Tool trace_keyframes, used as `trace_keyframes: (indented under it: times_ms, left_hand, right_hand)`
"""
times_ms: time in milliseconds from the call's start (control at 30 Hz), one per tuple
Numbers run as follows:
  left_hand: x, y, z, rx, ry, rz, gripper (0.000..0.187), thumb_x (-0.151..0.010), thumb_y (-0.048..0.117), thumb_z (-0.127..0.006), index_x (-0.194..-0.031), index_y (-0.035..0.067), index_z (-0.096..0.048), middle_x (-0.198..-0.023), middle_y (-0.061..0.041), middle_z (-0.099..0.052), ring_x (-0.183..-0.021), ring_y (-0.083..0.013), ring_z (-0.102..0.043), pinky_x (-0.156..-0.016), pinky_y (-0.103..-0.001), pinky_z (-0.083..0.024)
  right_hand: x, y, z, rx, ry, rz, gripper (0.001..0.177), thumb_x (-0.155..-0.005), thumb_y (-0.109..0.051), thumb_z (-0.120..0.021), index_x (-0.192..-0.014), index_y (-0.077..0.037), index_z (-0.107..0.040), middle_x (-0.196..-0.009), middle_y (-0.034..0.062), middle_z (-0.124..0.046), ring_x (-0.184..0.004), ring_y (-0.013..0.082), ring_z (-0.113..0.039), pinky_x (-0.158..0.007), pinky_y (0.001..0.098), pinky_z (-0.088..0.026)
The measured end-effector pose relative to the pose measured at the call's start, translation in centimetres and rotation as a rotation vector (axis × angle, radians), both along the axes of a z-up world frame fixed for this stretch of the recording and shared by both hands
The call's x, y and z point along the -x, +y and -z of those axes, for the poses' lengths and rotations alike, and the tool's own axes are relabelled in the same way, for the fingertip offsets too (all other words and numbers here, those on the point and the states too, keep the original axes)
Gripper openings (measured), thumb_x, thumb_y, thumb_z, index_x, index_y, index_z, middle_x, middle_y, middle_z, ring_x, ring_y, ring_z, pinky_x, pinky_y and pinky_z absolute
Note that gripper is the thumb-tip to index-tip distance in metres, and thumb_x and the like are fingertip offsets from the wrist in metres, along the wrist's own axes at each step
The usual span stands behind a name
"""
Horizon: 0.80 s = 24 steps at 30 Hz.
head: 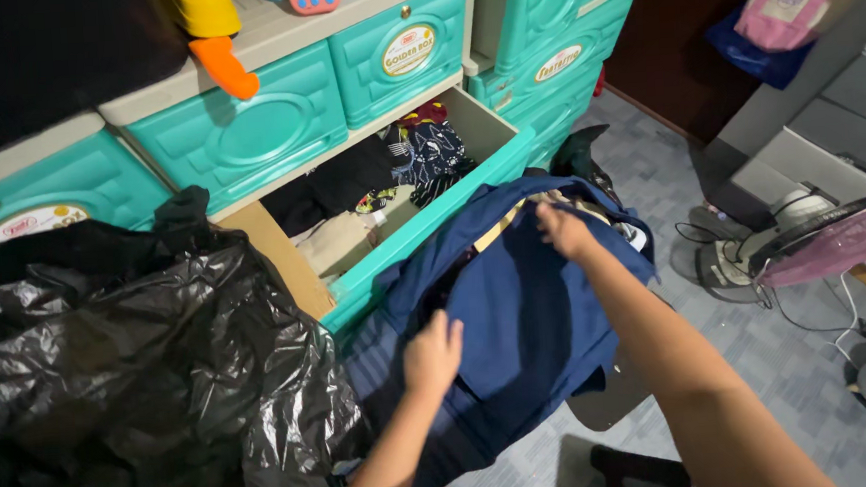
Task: The person takes folded clothes from a teal drawer and places them into a blue backpack. They add several garments and a small bottle, then close and zip the backpack.
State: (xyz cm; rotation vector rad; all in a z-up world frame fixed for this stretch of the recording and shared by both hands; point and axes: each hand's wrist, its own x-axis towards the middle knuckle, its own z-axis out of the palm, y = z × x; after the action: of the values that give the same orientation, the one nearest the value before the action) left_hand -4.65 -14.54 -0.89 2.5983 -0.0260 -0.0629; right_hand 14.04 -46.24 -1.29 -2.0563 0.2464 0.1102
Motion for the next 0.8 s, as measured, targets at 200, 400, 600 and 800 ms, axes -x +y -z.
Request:
trace_keyframes:
  times_ms: [200, 400, 600, 800]
  left_hand:
    - [-4.7, 2.9, 0.9, 0.258, -0.261, -0.099, 0.035, -0.091, 0.041, -0.067, -0.105, 0.009, -0.066, -0.087, -0.025, -0.072, -0.082, -0.0461, -0.069, -0.068, -0.055, -0.055]
    - [-8.9, 4.2, 0.4, -0.078, -0.403, -0.065, 0.028, -0.097, 0.043, -0.061, -0.096, 0.015, -0.065, -0.079, -0.019, -0.071, -0.074, -0.0431, -0.069, -0.072, -0.053, -0.054]
    - [-10.5, 4.2, 2.9, -0.015, -0.216, -0.008, 0.029, -0.100, 0.043, -0.058, -0.102, 0.014, -0.063, -0.088, -0.016, -0.073, -0.080, -0.0425, -0.070, -0.066, -0.054, -0.055]
    - [-10.4, 5.2, 3.8, 0.196, -0.194, -0.023, 0.029, -0.095, 0.044, -0.064, -0.101, 0.016, -0.068, -0.091, -0.015, -0.075, -0.084, -0.0411, -0.069, -0.069, -0.051, -0.054]
  right_hand:
    - [7.8, 3.3, -0.1, 0.894, -0.324, -0.320, 0.054, -0.097, -0.052, -0.054, -0.146, -0.028, -0.052, -0.158, 0.0082, -0.043, -0.150, 0.0321, -0.034, -0.117, 0.0681, -0.021]
    - [13.9, 6.4, 0.3, 0.915, -0.532, -0.358, 0.056, -0.099, -0.049, -0.051, -0.151, -0.030, -0.046, -0.164, 0.0101, -0.032, -0.153, 0.0369, -0.024, -0.119, 0.0647, -0.015]
    - [14.0, 5.3, 2.2, 0.941, -0.190, -0.280, 0.064, -0.098, -0.054, -0.046, -0.157, -0.032, -0.033, -0.166, 0.0043, -0.023, -0.154, 0.0354, -0.012, -0.118, 0.0649, -0.009]
    - [15.8, 8.2, 1.8, 0.786, -0.324, -0.265, 0.048, -0.098, -0.043, -0.061, -0.141, -0.024, -0.056, -0.156, 0.0047, -0.046, -0.152, 0.0303, -0.034, -0.116, 0.0652, -0.023]
